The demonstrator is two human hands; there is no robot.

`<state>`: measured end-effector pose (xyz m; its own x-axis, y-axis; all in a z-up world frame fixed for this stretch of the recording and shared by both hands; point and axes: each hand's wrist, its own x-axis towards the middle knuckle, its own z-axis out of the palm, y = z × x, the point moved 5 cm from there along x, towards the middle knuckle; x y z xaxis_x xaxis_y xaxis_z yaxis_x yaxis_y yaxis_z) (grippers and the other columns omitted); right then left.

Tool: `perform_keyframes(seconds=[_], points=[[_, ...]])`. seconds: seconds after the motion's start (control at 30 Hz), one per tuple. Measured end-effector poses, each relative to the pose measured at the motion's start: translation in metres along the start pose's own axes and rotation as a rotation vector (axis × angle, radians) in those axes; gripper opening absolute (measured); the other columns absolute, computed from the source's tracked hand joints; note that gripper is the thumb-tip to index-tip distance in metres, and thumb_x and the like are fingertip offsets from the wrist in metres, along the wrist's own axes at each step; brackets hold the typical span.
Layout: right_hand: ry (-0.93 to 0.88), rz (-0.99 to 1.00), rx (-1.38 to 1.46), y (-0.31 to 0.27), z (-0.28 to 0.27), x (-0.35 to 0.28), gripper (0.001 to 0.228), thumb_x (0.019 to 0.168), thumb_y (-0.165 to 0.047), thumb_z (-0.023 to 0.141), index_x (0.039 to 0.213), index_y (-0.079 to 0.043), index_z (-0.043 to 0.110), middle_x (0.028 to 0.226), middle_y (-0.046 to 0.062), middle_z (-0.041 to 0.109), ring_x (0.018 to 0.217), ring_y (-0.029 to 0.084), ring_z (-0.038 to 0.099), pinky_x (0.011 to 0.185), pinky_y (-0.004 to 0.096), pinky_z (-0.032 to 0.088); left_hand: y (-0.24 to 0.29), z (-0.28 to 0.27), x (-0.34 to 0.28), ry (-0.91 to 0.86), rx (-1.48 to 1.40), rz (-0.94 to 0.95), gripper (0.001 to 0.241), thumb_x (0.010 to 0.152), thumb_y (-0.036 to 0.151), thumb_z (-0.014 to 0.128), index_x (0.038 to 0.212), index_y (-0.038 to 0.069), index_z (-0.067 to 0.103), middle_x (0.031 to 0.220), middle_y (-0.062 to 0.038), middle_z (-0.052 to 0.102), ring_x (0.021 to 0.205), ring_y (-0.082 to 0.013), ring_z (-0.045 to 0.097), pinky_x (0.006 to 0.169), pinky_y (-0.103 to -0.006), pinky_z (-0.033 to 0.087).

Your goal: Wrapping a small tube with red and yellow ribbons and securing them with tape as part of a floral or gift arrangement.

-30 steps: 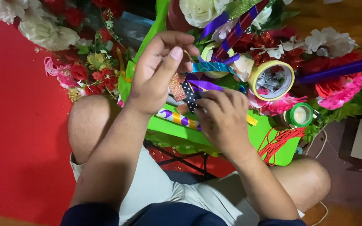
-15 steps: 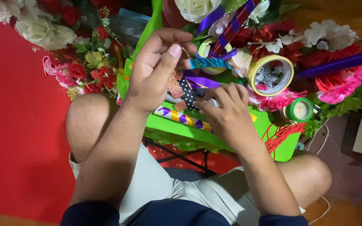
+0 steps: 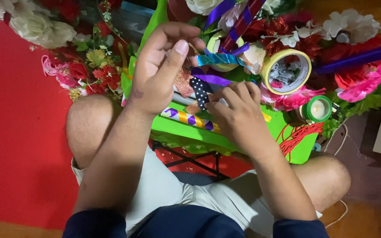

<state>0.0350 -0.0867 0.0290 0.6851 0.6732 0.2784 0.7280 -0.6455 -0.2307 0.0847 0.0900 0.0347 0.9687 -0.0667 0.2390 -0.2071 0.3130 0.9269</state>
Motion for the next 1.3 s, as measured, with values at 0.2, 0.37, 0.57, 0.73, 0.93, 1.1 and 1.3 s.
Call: perform_keyframes(seconds=[0.2,0.37,0.57,0.73,0.93,1.1,1.3], points=[[0.134,0.007,0.314,0.023,-0.032,-0.008,0.016,0.108,-0.002,0.063,0.119,-0.011,0.071,0.111,0.010,0.065,0.095,0.032,0.059,0.083,0.046,0.041,0.017,0.021,-0.001,-0.221,0.324,0.127,0.027,0.109,0.019,0.052,0.131,0.005,0.058,0.122,-0.010,0.064,0.121,-0.0241,0.063,0.109,-0.0375,0.053],[0.283,0.003,0.402,0.028,-0.050,-0.018,0.017,0.106,0.006,0.064,0.115,-0.003,0.075,0.100,0.015,0.064,0.087,0.027,0.064,0.078,0.038,0.053,0.004,0.042,-0.007,-0.443,0.448,0.137,0.033,0.106,0.021,0.059,0.135,0.005,0.060,0.136,-0.016,0.066,0.131,-0.0307,0.062,0.117,-0.0491,0.049],[0.339,-0.026,0.499,0.031,-0.063,-0.026,0.010,0.101,0.006,0.067,0.110,0.004,0.071,0.096,0.019,0.071,0.079,0.030,0.069,0.074,0.038,0.058,-0.010,0.059,-0.015,-0.542,0.295,-0.118,0.032,0.104,0.032,0.054,0.126,0.011,0.066,0.121,-0.007,0.072,0.111,-0.0181,0.069,0.091,-0.0324,0.060],[0.367,0.117,0.705,0.036,-0.063,-0.030,0.010,0.089,0.008,0.073,0.097,0.005,0.077,0.086,0.017,0.074,0.074,0.033,0.071,0.070,0.042,0.060,-0.018,0.067,-0.022,-0.442,0.148,-0.048,0.018,0.097,0.012,0.068,0.114,0.006,0.071,0.089,-0.011,0.071,0.084,-0.0251,0.071,0.081,-0.0433,0.059],[0.364,0.366,0.918,0.047,-0.046,-0.045,0.037,0.085,-0.003,0.080,0.119,0.009,0.071,0.103,0.017,0.074,0.093,0.020,0.069,0.082,0.034,0.062,-0.016,0.065,-0.020,-0.286,0.276,0.070,0.013,0.094,0.015,0.074,0.106,0.011,0.075,0.084,-0.006,0.072,0.077,-0.0204,0.072,0.073,-0.0345,0.061],[0.412,0.496,0.898,0.047,-0.054,-0.042,0.038,0.083,0.007,0.081,0.119,0.006,0.069,0.089,0.015,0.076,0.080,0.017,0.071,0.074,0.036,0.063,-0.014,0.067,-0.020,-0.253,0.217,0.103,0.021,0.097,0.021,0.069,0.113,0.008,0.073,0.103,-0.010,0.073,0.090,-0.0228,0.071,0.082,-0.0390,0.059],[0.378,0.400,0.736,0.040,-0.066,-0.036,0.023,0.081,0.004,0.084,0.103,0.000,0.076,0.080,0.012,0.078,0.070,0.019,0.073,0.070,0.034,0.061,-0.030,0.070,-0.026,-0.209,0.242,0.064,0.011,0.094,0.014,0.075,0.102,0.006,0.076,0.093,-0.008,0.074,0.081,-0.0200,0.072,0.077,-0.0352,0.059]])
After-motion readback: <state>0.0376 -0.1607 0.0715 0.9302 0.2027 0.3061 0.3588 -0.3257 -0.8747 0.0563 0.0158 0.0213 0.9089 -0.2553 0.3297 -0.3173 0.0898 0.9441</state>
